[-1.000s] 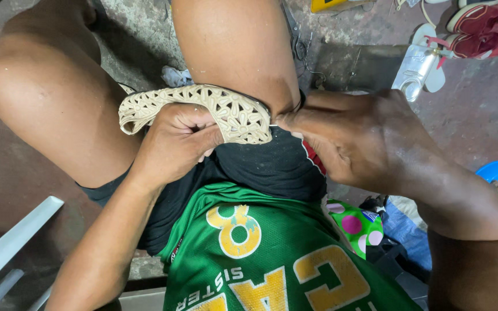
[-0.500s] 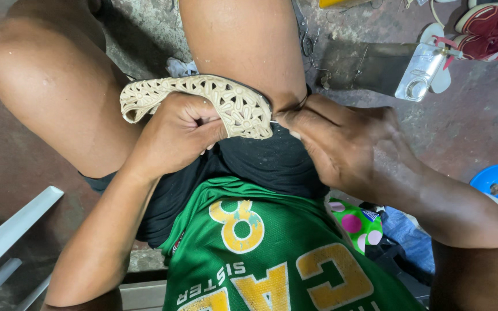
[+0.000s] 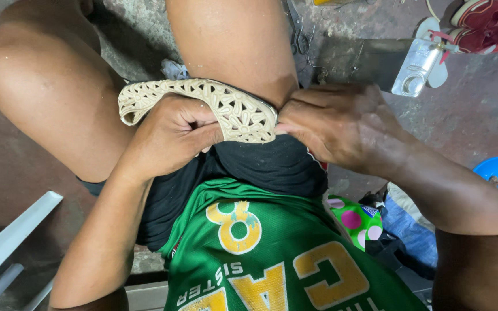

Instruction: The person sews the sole of a shoe by hand using a needle and thread, repeatedly pulling the thread through the material and rotating the shoe.

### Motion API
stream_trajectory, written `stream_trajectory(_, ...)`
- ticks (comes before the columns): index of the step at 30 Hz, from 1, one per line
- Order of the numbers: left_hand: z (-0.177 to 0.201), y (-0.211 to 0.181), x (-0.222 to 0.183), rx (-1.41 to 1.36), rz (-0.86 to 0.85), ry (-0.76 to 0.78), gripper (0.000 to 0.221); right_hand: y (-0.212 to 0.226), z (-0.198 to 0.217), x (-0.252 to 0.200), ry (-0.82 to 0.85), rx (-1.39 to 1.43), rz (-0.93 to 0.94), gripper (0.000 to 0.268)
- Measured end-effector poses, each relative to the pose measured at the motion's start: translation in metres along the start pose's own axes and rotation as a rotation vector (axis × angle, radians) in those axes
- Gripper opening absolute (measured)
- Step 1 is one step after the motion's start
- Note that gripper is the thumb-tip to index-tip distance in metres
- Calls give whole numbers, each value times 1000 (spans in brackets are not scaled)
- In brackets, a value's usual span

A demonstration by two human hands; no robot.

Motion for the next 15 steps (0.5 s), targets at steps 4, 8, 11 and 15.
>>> stream_trajectory(4, 1, -1, 3, 9, 5, 11, 14, -8, 3, -4, 25, -116, 26, 29)
stream_trajectory(8, 0, 2, 2, -37, 69, 15, 14, -9, 3, -3, -69, -191, 38, 43)
stream_trajectory(11, -1, 3, -1, -45, 56, -6, 13, -12, 1, -6, -61, -261, 4, 51)
stream_trajectory(15, -2, 4, -8, -48, 63, -63, 9, -24, -2, -14, -94, -224, -25, 53)
Point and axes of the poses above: each hand's wrist, its own x-axis towards the middle knuckle, its own z-axis out of the back of the hand, y = z × x, the point moved 1 cm from there along x, towards the middle knuckle, and after that the axes turned 12 degrees about -y, right-handed, at the moved point
